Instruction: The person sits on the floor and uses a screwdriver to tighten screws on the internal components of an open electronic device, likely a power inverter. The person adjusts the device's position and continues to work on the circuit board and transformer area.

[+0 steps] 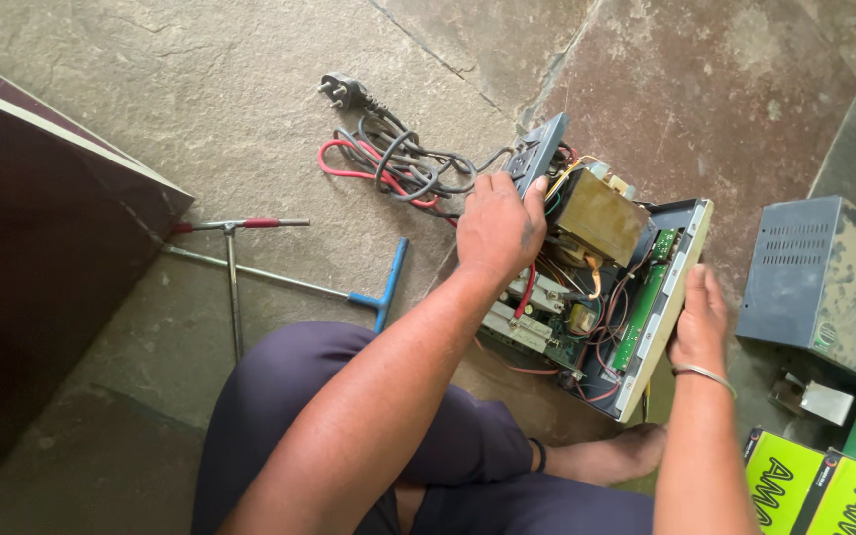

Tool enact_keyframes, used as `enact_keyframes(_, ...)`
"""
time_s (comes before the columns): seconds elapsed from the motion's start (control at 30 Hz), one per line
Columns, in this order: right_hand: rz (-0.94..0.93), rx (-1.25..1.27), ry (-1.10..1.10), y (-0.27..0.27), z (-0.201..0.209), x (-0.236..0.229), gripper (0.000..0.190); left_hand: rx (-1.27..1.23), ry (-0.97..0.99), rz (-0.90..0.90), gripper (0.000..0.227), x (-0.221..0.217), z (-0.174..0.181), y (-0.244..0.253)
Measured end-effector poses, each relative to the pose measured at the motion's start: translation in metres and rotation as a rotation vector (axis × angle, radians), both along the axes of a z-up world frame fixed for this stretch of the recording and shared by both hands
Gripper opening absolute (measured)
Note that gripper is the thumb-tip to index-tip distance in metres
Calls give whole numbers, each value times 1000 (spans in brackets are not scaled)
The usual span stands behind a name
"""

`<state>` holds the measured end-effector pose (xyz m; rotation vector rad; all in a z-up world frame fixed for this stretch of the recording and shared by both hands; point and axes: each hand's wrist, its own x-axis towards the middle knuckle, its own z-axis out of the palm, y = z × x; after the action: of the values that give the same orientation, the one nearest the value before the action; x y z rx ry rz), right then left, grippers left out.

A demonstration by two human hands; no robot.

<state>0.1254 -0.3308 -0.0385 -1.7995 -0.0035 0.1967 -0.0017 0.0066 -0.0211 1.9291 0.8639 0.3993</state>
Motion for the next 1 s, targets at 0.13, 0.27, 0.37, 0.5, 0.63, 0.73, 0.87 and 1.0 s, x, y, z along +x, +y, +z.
enact_keyframes(0.13, -92, -246, -51, -6, -12, -11, 35, 4, -30, -3, 49, -1, -4, -1)
enact_keyframes(0.27, -90, -408, 9, 1, -31, -17, 27, -6, -4, -4, 50, 3, -4, -2)
enact_keyframes(0.37, -138, -350, -171, 5, -8, -7, 22, -13, -8, 2, 50, 4, -3, -1)
enact_keyframes(0.5, -143, 67, -413, -5, 92, 11, 26, -41, 48, -57, 49, 3, 7, 3)
enact_keyframes(0.63, 30, 586, -125, 6, 161, -13, 47, 231, -30, -43, 77, 1, 28, -7)
enact_keyframes(0.73, 58, 808, 46, 42, 172, -33, 39, 287, -230, -172, 60, -2, 45, -15)
enact_keyframes(0.87, 57, 762, 54, 90, 168, -51, 31, -285, -443, -750, 45, -14, 82, -39)
enact_keyframes(1.0, 93, 651, -25, 84, 156, -49, 25, -626, -261, -1124, 41, -15, 103, -40)
